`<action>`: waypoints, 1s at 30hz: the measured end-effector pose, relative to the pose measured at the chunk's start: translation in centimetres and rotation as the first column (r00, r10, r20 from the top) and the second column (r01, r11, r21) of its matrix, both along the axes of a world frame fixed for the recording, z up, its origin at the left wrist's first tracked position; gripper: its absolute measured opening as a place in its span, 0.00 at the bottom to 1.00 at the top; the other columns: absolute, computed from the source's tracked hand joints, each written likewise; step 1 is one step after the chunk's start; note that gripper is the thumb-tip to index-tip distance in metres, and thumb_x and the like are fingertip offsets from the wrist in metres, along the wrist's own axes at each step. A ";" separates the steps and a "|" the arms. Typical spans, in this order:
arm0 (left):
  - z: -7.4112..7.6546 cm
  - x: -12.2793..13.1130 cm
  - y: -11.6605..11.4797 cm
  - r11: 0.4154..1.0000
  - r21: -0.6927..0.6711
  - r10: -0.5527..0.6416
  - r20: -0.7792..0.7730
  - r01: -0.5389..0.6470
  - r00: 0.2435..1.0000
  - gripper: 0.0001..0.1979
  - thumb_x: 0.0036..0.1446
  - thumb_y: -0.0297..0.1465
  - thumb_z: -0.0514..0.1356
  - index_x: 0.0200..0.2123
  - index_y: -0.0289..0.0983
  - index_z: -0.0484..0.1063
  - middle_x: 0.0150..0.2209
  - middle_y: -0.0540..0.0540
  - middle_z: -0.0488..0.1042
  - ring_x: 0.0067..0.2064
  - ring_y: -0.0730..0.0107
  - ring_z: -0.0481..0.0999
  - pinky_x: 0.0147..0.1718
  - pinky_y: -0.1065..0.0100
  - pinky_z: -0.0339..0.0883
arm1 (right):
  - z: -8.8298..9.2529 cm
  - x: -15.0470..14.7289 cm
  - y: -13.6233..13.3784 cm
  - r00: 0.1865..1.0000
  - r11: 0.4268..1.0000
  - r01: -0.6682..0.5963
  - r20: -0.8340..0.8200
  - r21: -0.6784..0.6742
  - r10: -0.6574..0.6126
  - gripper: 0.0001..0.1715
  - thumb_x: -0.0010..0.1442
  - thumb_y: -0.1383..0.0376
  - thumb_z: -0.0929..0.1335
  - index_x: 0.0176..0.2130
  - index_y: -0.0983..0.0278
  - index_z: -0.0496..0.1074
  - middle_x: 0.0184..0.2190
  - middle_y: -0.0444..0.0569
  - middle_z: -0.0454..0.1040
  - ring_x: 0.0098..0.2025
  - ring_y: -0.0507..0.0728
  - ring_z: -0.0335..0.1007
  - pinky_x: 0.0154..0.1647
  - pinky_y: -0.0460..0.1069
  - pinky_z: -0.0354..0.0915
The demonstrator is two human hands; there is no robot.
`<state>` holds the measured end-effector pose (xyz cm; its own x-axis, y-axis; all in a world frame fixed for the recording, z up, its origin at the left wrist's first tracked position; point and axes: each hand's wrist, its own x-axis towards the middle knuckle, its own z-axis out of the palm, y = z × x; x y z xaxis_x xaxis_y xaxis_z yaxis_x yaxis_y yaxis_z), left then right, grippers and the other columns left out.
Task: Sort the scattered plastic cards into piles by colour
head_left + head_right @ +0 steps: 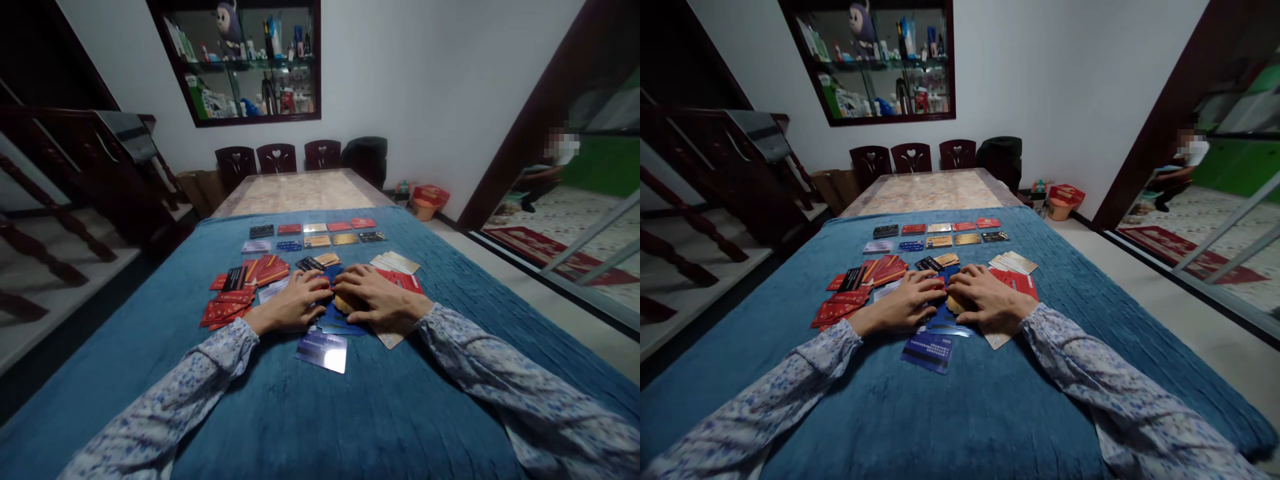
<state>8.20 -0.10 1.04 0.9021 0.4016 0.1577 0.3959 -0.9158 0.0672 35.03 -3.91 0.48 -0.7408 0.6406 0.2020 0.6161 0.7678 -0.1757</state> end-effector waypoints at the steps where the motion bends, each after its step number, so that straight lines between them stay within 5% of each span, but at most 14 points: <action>1: 0.0 0.0 0.1 1.000 0.001 0.000 -0.001 0.000 1.000 0.17 0.69 0.35 0.58 0.58 0.42 0.74 0.64 0.38 0.72 0.68 0.45 0.63 0.62 0.42 0.56 | 0.0 0.2 0.0 1.000 1.000 0.007 0.001 -0.005 -0.007 0.38 0.66 0.41 0.66 0.62 0.64 0.72 0.63 0.63 0.70 0.61 0.70 0.59 0.61 0.67 0.57; 5: 0.1 -0.2 0.2 1.000 0.004 0.012 0.001 -0.012 1.000 0.12 0.68 0.32 0.58 0.53 0.40 0.75 0.59 0.39 0.75 0.59 0.53 0.72 0.58 0.48 0.58 | 0.0 1.0 0.0 1.000 1.000 0.024 -0.006 -0.007 -0.024 0.30 0.68 0.47 0.66 0.59 0.64 0.74 0.60 0.61 0.72 0.57 0.67 0.60 0.58 0.64 0.59; 13: 0.5 -0.3 0.4 0.990 0.082 0.119 -0.002 -0.118 0.993 0.10 0.69 0.30 0.54 0.43 0.37 0.75 0.49 0.38 0.78 0.55 0.52 0.72 0.53 0.51 0.61 | -0.1 0.6 0.3 0.982 0.982 0.173 0.059 0.073 -0.177 0.22 0.68 0.55 0.65 0.53 0.64 0.76 0.52 0.61 0.75 0.52 0.66 0.62 0.53 0.62 0.58; 24: -0.2 2.1 0.1 0.963 0.184 0.204 -0.024 -0.196 0.979 0.13 0.69 0.35 0.57 0.51 0.36 0.75 0.59 0.33 0.74 0.67 0.42 0.61 0.61 0.41 0.56 | -0.6 0.3 2.1 0.966 0.963 0.239 0.069 0.126 -0.248 0.29 0.71 0.48 0.62 0.57 0.62 0.75 0.54 0.62 0.76 0.54 0.68 0.62 0.52 0.61 0.57; 30: -0.3 3.6 0.1 0.966 0.119 0.236 -0.051 -0.229 0.970 0.15 0.69 0.35 0.55 0.54 0.36 0.73 0.57 0.33 0.74 0.63 0.43 0.67 0.58 0.41 0.60 | 0.1 -0.5 3.1 0.966 0.969 0.231 0.099 0.091 -0.240 0.28 0.68 0.53 0.65 0.60 0.64 0.73 0.56 0.63 0.75 0.57 0.69 0.62 0.53 0.62 0.59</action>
